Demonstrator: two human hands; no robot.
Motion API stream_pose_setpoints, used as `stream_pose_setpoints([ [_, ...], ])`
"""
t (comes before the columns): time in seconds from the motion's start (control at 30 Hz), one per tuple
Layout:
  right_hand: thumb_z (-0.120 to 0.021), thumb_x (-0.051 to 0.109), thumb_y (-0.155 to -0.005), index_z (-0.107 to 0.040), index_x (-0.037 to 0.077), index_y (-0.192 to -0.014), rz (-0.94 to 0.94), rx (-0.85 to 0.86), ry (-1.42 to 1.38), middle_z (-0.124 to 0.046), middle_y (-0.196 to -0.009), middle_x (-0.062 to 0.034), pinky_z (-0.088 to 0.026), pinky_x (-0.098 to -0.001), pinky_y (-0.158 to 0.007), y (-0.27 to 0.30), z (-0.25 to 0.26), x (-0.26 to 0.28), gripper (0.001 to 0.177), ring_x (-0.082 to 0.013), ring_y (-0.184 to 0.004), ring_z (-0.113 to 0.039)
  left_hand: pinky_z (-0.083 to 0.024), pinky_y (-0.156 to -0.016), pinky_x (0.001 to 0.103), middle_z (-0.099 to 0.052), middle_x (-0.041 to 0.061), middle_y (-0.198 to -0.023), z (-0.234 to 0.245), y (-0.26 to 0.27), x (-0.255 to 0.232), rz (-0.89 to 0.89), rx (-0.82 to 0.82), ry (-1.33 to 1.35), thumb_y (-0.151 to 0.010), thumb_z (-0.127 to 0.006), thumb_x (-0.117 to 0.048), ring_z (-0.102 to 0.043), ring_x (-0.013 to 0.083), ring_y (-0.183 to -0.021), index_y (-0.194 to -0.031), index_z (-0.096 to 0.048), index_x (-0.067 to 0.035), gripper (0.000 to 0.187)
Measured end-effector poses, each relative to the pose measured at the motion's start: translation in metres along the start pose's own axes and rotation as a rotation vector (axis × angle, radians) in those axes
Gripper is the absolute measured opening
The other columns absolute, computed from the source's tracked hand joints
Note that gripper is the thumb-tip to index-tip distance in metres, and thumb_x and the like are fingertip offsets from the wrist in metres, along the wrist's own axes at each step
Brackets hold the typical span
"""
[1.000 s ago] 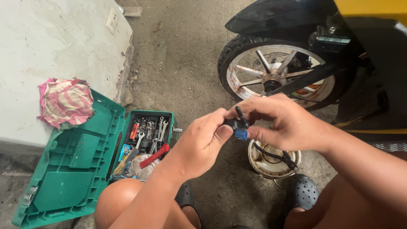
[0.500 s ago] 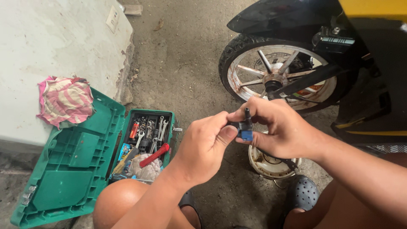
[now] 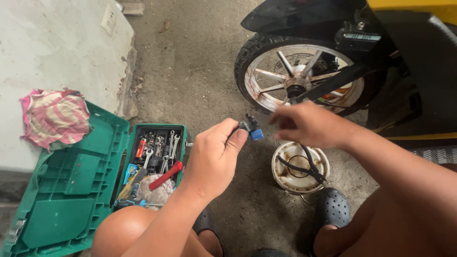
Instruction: The person manipulates a motorcycle fuel injector by hand and uses a screwdriver to remove and inspect small components. They handle a blue plastic clip and an O-ring while working over an open green toolbox on a concrete floor.
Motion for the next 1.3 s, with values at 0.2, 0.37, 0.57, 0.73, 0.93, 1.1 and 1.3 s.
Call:
stream_pose_setpoints([
  [0.2, -0.070, 0.037, -0.088, -0.072, 0.017, -0.114, -0.199, 0.182, 0.330, -0.077, -0.110, -0.0074, -0.056, -0.0401, -0.097, -0.004, -0.040, -0.079, 0.033, -0.0244, -0.105, -0.074, -0.049, -0.063, 0.037, -0.067, 0.016, -0.079, -0.014, -0.002, 0.015, 0.133, 0.085, 0.017, -0.098, -0.062, -0.022, -0.064, 0.0294, -0.067, -0.099, -0.068, -0.002, 0.021],
  [0.37, -0.073, 0.040, -0.085, -0.071, 0.023, -0.122, -0.284, 0.265, 0.399, -0.075, -0.113, -0.0062, -0.053, -0.0427, -0.099, 0.019, -0.056, -0.098, 0.041, -0.0267, -0.113, -0.069, -0.049, -0.063, 0.036, -0.068, 0.015, -0.082, -0.034, -0.006, 0.013, 0.100, 0.110, 0.039, -0.093, -0.067, -0.023, -0.064, 0.0276, -0.069, -0.102, -0.071, -0.001, 0.024],
  [0.57, -0.071, 0.040, -0.083, -0.072, 0.021, -0.117, -0.294, 0.155, 0.283, -0.077, -0.108, -0.0065, -0.052, -0.0440, -0.097, 0.065, -0.030, -0.101, 0.039, -0.0273, -0.111, -0.069, -0.049, -0.064, 0.036, -0.069, 0.014, -0.081, -0.083, -0.011, -0.005, 0.043, 0.257, 0.092, -0.093, -0.068, -0.024, -0.065, 0.0261, -0.069, -0.099, -0.072, 0.000, 0.025],
  [0.73, -0.069, 0.043, -0.086, -0.069, 0.023, -0.121, -0.433, 0.131, 0.311, -0.076, -0.110, -0.0090, -0.053, -0.0440, -0.099, 0.112, -0.013, -0.140, 0.040, -0.0288, -0.112, -0.070, -0.051, -0.064, 0.033, -0.070, 0.011, -0.080, -0.121, -0.012, -0.029, 0.025, 0.364, 0.153, -0.090, -0.072, -0.023, -0.066, 0.0208, -0.068, -0.098, -0.072, 0.000, 0.024],
  [0.93, -0.069, 0.041, -0.087, -0.074, 0.021, -0.117, -0.505, 0.108, 0.303, -0.075, -0.119, -0.0052, -0.052, -0.0418, -0.101, 0.148, 0.005, -0.188, 0.037, -0.0262, -0.114, -0.069, -0.051, -0.064, 0.031, -0.072, 0.010, -0.078, -0.139, -0.015, -0.048, 0.028, 0.399, 0.183, -0.089, -0.073, -0.020, -0.064, 0.0157, -0.068, -0.098, -0.073, 0.000, 0.022],
  [1.1, -0.071, 0.041, -0.085, -0.073, 0.015, -0.116, -0.545, -0.025, 0.263, -0.076, -0.116, -0.0056, -0.055, -0.0393, -0.099, 0.171, 0.030, -0.223, 0.040, -0.0251, -0.111, -0.071, -0.052, -0.065, 0.030, -0.073, 0.012, -0.081, -0.138, -0.034, -0.051, -0.066, 0.340, 0.085, -0.088, -0.076, -0.020, -0.066, 0.0151, -0.067, -0.098, -0.073, 0.000, 0.023],
  [1.3, -0.071, 0.039, -0.085, -0.075, 0.015, -0.115, -0.544, -0.026, 0.246, -0.076, -0.112, -0.0055, -0.055, -0.0381, -0.096, 0.167, 0.021, -0.243, 0.039, -0.0236, -0.108, -0.071, -0.052, -0.064, 0.032, -0.074, 0.012, -0.081, -0.122, -0.051, -0.039, -0.061, 0.271, 0.096, -0.085, -0.079, -0.018, -0.067, 0.0197, -0.066, -0.099, -0.075, -0.002, 0.022],
])
Point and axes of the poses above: each hand's wrist, its own y-axis away from the middle knuckle, its own z-axis out of the back of the hand, x = y × z, the point moved 8 cm from there along -y, towards the middle knuckle
